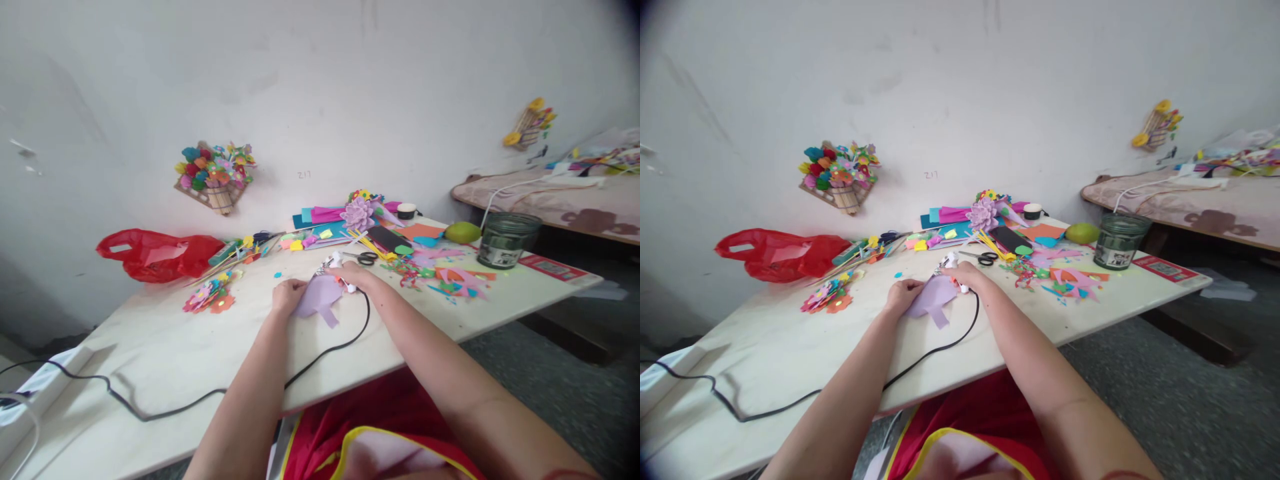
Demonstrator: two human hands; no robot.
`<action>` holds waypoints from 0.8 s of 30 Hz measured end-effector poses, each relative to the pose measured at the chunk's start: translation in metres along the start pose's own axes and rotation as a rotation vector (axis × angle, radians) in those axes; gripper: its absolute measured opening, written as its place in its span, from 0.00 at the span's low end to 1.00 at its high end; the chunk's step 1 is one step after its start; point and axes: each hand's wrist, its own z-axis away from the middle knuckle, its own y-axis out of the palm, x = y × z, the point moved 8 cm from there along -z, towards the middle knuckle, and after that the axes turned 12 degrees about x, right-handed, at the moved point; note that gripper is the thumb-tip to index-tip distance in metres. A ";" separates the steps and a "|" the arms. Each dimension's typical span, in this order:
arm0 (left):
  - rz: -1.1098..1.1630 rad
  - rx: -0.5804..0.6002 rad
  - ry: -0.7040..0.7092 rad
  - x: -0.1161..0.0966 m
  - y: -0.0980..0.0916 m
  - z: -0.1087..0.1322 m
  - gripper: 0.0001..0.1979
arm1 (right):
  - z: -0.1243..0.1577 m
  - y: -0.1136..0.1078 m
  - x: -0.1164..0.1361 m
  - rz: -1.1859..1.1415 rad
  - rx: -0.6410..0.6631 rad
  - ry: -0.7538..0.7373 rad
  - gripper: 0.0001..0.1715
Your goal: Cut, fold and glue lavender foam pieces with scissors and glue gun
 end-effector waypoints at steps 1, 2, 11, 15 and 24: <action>-0.010 -0.003 -0.002 -0.002 -0.001 0.001 0.11 | -0.001 0.000 -0.001 -0.002 0.001 0.003 0.24; -0.024 -0.005 -0.010 -0.003 -0.002 0.002 0.11 | -0.001 0.000 -0.002 -0.004 -0.008 0.007 0.24; -0.236 0.127 -0.214 0.004 -0.022 0.015 0.11 | -0.012 -0.012 -0.011 -0.009 -0.128 0.027 0.23; -0.285 0.236 -0.199 0.007 -0.023 0.018 0.09 | -0.011 -0.011 -0.010 -0.033 -0.141 0.013 0.23; -0.256 0.130 -0.165 0.002 -0.025 0.016 0.09 | -0.008 -0.014 -0.006 -0.028 -0.175 0.009 0.22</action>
